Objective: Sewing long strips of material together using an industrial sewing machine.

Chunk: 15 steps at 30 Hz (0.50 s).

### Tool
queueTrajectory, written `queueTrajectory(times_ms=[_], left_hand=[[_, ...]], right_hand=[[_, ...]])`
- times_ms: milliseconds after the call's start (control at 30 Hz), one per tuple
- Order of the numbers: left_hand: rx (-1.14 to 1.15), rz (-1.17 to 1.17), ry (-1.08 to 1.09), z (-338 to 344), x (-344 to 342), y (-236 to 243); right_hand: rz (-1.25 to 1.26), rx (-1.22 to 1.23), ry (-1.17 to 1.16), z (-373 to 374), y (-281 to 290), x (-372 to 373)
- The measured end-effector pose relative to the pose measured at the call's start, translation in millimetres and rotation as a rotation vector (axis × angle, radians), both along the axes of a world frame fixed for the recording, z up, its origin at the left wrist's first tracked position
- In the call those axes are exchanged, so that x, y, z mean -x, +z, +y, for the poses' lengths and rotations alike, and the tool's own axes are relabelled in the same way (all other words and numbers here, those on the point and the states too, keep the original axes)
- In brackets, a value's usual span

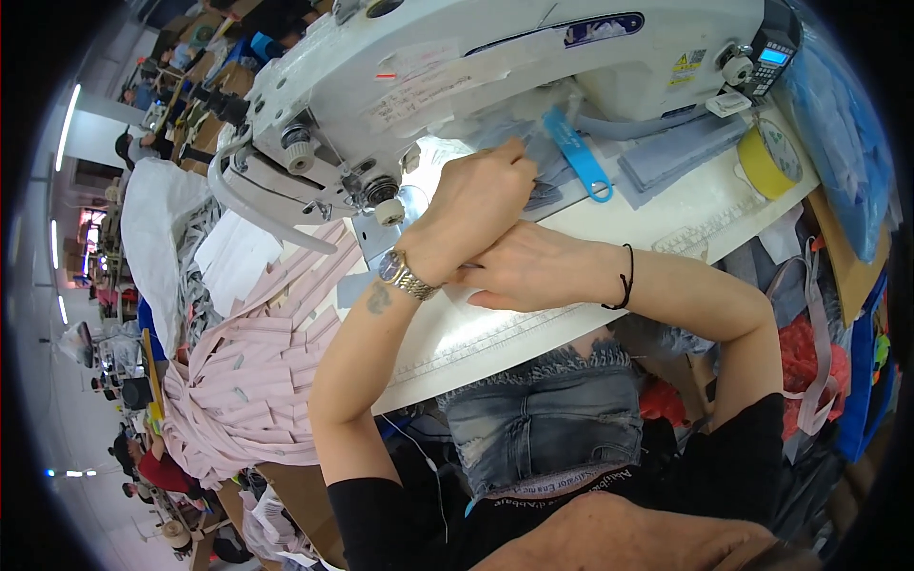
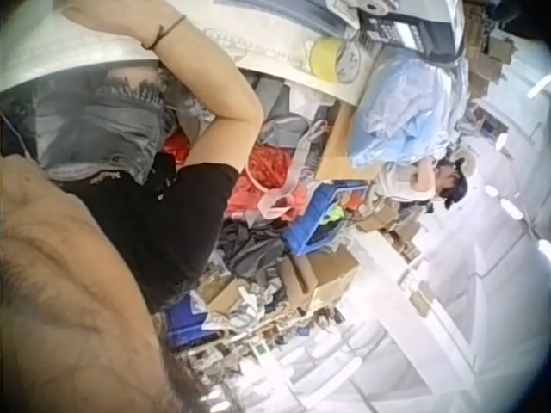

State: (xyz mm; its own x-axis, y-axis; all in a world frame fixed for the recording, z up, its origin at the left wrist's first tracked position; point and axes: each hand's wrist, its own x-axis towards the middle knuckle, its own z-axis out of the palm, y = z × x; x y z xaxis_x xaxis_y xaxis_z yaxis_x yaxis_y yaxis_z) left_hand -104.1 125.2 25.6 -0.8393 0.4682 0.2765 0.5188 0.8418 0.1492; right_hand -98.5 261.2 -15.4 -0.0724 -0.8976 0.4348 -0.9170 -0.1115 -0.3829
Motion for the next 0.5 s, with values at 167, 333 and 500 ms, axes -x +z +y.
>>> queueTrajectory(times_ms=[167,333,500], left_hand=[[-0.104,0.009,0.1,10,-1,9],[0.175,0.018,0.281,38,25,8],[0.195,0.073,0.236,43,62,7]], right_hand=[[0.021,-0.02,0.02,-3,-1,1],[0.014,0.0,-0.002,-3,-3,2],[0.041,0.017,-0.016,-7,-7,0]])
